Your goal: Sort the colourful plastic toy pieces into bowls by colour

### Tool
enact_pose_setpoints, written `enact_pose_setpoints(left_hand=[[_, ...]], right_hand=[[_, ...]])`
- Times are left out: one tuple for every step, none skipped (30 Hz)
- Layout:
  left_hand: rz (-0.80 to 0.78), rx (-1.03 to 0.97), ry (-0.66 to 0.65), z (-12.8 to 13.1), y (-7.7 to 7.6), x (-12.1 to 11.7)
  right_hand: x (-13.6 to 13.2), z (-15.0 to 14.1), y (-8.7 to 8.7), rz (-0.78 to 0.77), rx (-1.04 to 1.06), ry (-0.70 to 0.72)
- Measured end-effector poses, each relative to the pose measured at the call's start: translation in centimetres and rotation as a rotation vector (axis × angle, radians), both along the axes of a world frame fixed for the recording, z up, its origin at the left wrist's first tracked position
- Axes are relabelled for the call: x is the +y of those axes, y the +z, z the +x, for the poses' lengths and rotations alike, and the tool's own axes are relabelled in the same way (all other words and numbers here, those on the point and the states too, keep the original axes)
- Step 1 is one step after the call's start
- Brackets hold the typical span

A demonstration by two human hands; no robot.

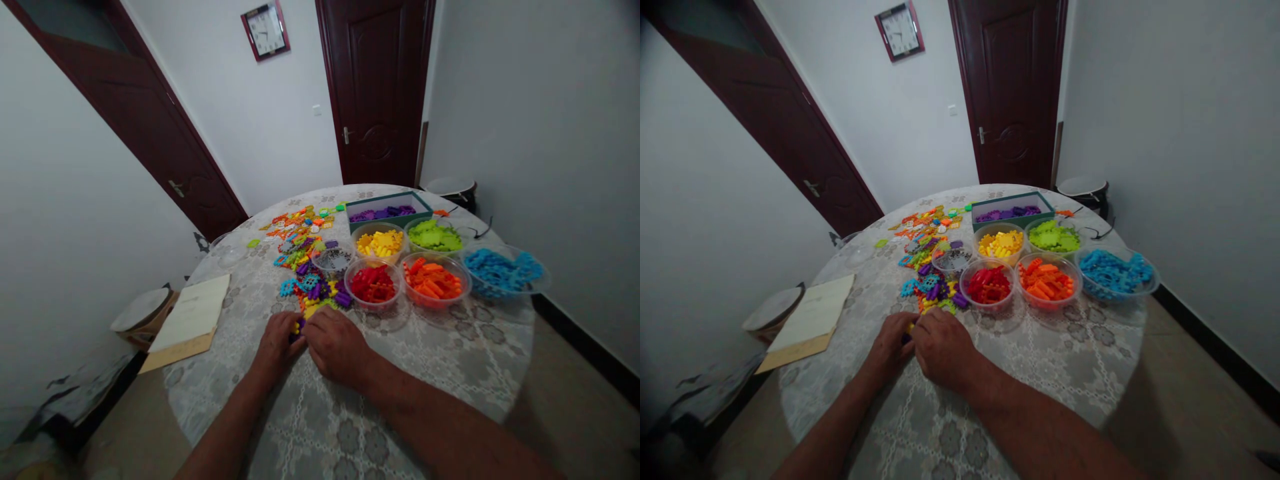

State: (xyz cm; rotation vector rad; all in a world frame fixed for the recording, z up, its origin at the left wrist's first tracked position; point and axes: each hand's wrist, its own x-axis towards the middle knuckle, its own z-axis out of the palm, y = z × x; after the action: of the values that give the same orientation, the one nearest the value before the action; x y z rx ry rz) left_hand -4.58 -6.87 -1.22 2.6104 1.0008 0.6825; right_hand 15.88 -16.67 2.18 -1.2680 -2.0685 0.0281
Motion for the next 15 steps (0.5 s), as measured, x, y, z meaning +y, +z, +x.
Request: enact_pose_setpoints(left_hand=[[0.003, 0.009, 0.010, 0.2, 0.1, 0.1], [0.009, 0.020, 0.016, 0.4, 0.2, 0.3], [0.019, 0.030, 0.020, 0.7, 0.2, 0.5], [0.029, 0.039, 0.019, 0.9, 0.3, 0.7], [0.037, 0.045, 0.013, 1.0, 0.3, 1.0], [0.043, 0.046, 0.005, 1.2, 0.4, 1.2], [0.046, 0.043, -0.003, 1.3, 0.5, 1.3], [0.048, 0.033, -0.010, 1.4, 0.5, 1.5], [0.049, 0.022, -0.012, 1.5, 0.6, 1.6], [0.050, 0.010, -0.007, 1.5, 0.6, 1.6], [0.053, 0.001, 0.010, 1.5, 0.6, 1.6], [0.058, -0.004, 0.036, 1.5, 0.5, 1.5], [0.064, -0.002, 0.066, 1.4, 0.4, 1.5], [0.072, 0.006, 0.099, 1.4, 0.3, 1.4], [0.082, 0.017, 0.128, 1.4, 0.2, 1.4]], right_hand=[[0.0, 0.0, -0.1, -0.003, -0.002, 0.002], [0.0, 0.0, -0.1, -0.006, -0.004, 0.003], [0.1, -0.1, -0.1, -0.010, -0.003, 0.002], [0.1, 0.0, -0.1, -0.013, -0.003, 0.003], [0.1, 0.0, -0.2, -0.014, 0.000, 0.004], [0.2, 0.0, -0.2, -0.014, 0.004, 0.007], [0.2, 0.0, -0.3, -0.013, 0.008, 0.011], [0.3, -0.1, -0.4, -0.012, 0.012, 0.014], [0.4, -0.1, -0.5, -0.014, 0.017, 0.014], [0.4, -0.1, -0.6, -0.017, 0.021, 0.011], [0.5, -0.1, -0.7, -0.021, 0.024, 0.008], [0.5, -0.2, -0.8, -0.022, 0.023, 0.004], [0.6, -0.2, -0.9, -0.023, 0.020, 0.000], [0.6, -0.3, -1.0, -0.023, 0.015, -0.004], [0.6, -0.4, -1.0, -0.023, 0.008, -0.008]])
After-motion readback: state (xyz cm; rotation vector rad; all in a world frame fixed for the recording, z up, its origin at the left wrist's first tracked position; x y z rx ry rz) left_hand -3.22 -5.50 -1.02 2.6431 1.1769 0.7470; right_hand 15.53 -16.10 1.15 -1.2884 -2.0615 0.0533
